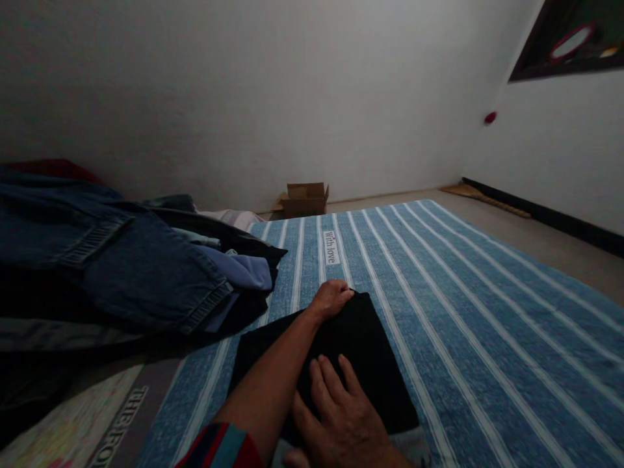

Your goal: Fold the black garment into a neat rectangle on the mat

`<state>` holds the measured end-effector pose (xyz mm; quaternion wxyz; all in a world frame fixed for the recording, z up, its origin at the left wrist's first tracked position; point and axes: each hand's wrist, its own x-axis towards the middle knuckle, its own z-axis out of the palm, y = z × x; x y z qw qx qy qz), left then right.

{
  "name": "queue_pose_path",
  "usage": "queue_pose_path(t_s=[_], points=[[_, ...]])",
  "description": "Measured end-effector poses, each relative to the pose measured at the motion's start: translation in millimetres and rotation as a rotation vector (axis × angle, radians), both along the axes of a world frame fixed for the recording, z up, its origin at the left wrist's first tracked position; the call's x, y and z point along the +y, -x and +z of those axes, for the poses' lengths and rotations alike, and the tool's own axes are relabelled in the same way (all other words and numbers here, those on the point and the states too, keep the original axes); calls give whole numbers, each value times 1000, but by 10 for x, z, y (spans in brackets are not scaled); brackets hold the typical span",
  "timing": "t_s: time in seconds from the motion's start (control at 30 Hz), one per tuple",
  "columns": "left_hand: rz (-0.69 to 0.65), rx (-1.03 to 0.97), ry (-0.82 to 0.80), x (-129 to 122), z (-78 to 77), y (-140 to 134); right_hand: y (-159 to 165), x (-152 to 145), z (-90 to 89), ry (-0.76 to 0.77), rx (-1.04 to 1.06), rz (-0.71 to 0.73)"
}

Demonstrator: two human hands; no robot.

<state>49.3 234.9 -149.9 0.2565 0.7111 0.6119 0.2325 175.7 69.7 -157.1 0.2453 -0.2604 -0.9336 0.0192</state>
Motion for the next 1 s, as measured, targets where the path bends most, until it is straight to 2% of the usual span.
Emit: queue_pose_path(t_s=[0.4, 0.7, 1.0], points=[[0, 0, 9, -4, 13, 4, -15, 5, 11, 23, -25, 10], [1, 2, 11, -8, 18, -6, -3, 7, -35, -36, 18, 6], [8, 54, 3, -16, 46, -21, -8, 3, 23, -7, 12, 5]])
